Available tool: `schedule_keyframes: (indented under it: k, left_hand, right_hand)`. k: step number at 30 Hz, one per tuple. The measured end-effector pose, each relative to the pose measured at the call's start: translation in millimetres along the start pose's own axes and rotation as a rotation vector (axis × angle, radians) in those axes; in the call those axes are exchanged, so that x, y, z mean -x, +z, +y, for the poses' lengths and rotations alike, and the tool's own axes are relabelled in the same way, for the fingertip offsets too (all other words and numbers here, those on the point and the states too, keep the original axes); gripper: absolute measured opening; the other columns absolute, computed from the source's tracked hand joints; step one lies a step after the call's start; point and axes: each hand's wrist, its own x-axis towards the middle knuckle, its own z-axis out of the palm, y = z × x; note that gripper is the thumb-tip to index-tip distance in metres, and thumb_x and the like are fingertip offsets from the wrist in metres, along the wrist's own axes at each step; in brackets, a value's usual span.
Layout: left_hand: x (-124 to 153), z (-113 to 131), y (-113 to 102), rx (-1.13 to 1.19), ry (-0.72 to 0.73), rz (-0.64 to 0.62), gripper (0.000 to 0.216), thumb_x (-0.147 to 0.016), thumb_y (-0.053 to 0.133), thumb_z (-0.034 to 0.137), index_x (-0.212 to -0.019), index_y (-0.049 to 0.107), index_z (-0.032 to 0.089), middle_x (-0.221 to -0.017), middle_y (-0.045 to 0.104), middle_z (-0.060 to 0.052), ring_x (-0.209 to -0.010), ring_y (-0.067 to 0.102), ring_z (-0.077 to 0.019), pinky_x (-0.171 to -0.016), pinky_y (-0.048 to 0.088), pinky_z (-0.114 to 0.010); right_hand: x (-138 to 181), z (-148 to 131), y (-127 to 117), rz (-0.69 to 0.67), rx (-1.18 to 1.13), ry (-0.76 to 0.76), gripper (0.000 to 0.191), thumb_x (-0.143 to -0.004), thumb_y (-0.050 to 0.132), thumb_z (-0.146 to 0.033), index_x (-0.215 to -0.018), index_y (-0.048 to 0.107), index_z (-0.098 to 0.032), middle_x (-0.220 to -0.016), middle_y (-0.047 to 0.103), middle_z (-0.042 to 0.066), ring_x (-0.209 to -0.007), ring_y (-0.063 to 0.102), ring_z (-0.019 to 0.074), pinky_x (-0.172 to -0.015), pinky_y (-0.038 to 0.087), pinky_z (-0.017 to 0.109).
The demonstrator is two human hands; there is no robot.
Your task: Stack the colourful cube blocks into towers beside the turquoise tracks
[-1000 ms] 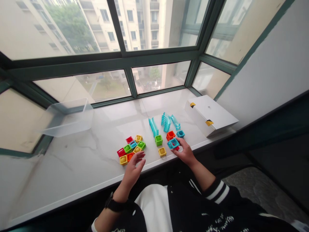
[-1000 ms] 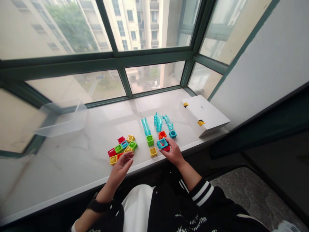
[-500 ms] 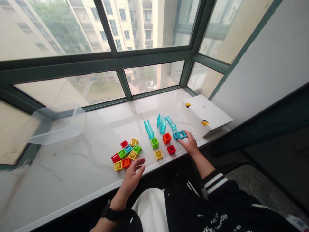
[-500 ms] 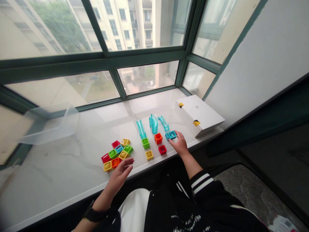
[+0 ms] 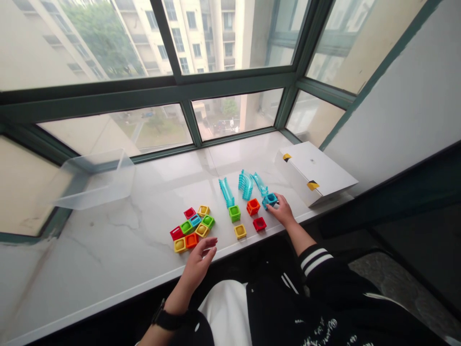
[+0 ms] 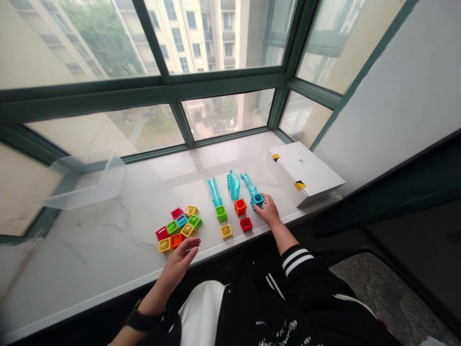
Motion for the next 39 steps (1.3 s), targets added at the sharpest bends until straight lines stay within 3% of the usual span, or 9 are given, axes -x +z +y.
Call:
schedule_keyframes:
  k: [11, 22, 39]
  left_hand:
    - [0, -4, 1, 0.013, -0.054, -0.019, 0.055, -0.087, 0.071, 0.064, -0.121, 0.072, 0.02, -0.123, 0.075, -0.015, -0.117, 0.071, -0.0316, -0.105, 0.057, -0.049]
    - [4, 2, 1, 0.036, -0.079, -0.028, 0.052, -0.085, 0.072, 0.062, -0.118, 0.073, 0.021, -0.123, 0.076, -0.014, -0.114, 0.072, -0.0309, -0.101, 0.059, -0.048]
    - [7, -14, -5, 0.07, -0.082, -0.021, 0.054, -0.087, 0.071, 0.062, -0.121, 0.071, 0.02, -0.12, 0.077, -0.015, -0.117, 0.071, -0.0315, -0.102, 0.056, -0.048]
  right_hand:
    - [1, 8, 9, -0.051, -0.051, 0.144, 0.074, -0.075, 0.077, -0.051, -0.138, 0.052, -0.025, -0.128, 0.071, 0.013, -0.1, 0.075, 0.0301, -0.088, 0.065, 0.046]
    - [0, 4, 17, -0.01, 0.103, 0.132, 0.072, -0.076, 0.073, -0.045, -0.14, 0.05, -0.024, -0.13, 0.069, 0.016, -0.111, 0.071, 0.0351, -0.097, 0.059, 0.051]
    - [1, 4, 20, 0.011, 0.06, 0.158, 0.073, -0.074, 0.072, -0.045, -0.141, 0.05, -0.023, -0.125, 0.071, 0.015, -0.104, 0.073, 0.0334, -0.095, 0.059, 0.05]
